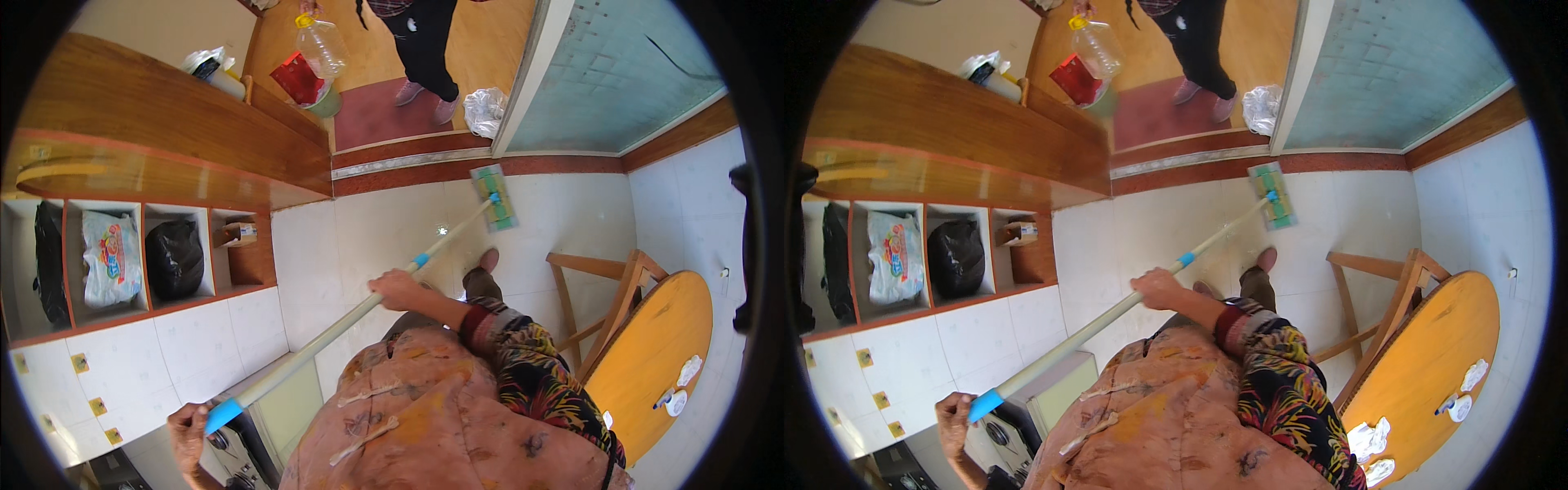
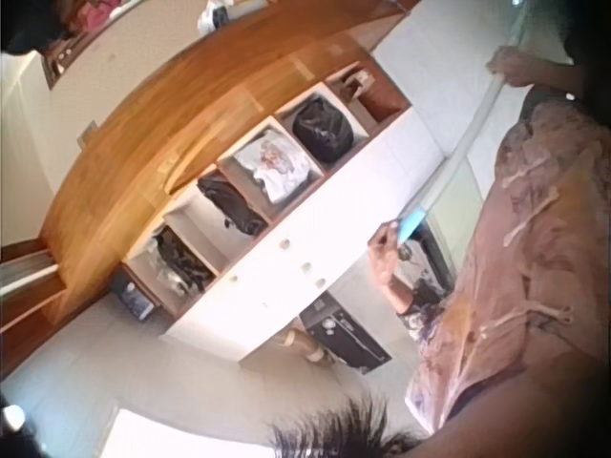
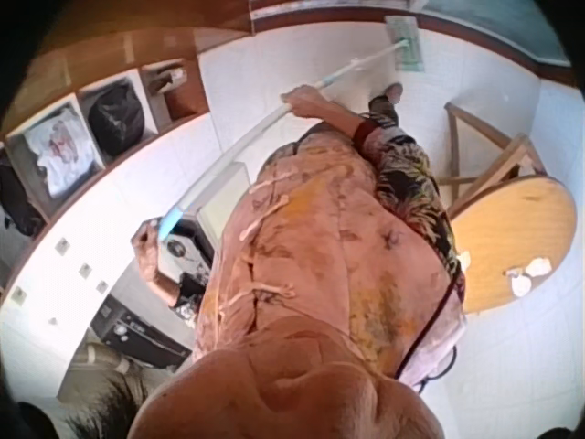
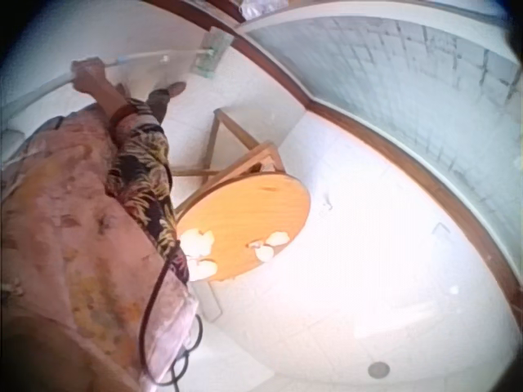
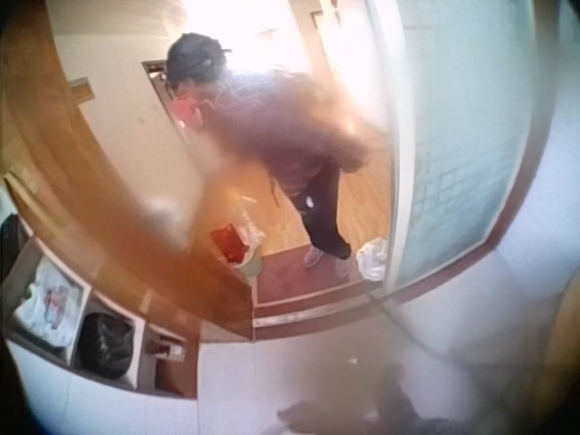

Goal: The person mops the kitchen floor using a flat mop, rinsing the mop head in the sink and wringing it out. They continue mopping around a round table and near the doorway while another person sweeps nearby.

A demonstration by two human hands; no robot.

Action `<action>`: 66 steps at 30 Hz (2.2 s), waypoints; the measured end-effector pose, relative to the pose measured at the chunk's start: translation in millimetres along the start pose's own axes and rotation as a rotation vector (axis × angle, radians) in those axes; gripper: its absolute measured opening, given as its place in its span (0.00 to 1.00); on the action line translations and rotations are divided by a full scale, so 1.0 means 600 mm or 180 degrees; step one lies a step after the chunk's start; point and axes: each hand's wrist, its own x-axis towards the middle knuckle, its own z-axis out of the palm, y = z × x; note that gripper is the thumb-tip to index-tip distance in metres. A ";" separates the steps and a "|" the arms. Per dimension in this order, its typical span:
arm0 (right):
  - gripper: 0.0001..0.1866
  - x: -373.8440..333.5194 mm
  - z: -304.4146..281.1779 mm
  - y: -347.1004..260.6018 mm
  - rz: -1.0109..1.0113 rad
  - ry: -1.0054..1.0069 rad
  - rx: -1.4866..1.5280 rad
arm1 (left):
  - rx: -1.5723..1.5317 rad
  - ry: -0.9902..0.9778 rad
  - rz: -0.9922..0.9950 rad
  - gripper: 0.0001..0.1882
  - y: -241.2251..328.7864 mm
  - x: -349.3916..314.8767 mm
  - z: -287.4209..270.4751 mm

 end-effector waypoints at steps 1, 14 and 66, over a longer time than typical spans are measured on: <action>0.06 0.021 0.009 -0.033 0.0035 -0.0446 0.0020 | 0.0008 0.0123 0.0007 0.19 -0.027 -0.013 -0.029; 0.12 0.000 -0.020 -0.122 -0.0070 -0.1163 0.0138 | -0.0253 0.0069 -0.0407 0.21 -0.165 -0.001 -0.111; 0.16 -0.494 -0.293 0.422 0.2677 0.0810 -0.1070 | 0.0622 -0.1923 0.2301 0.12 0.477 0.244 0.549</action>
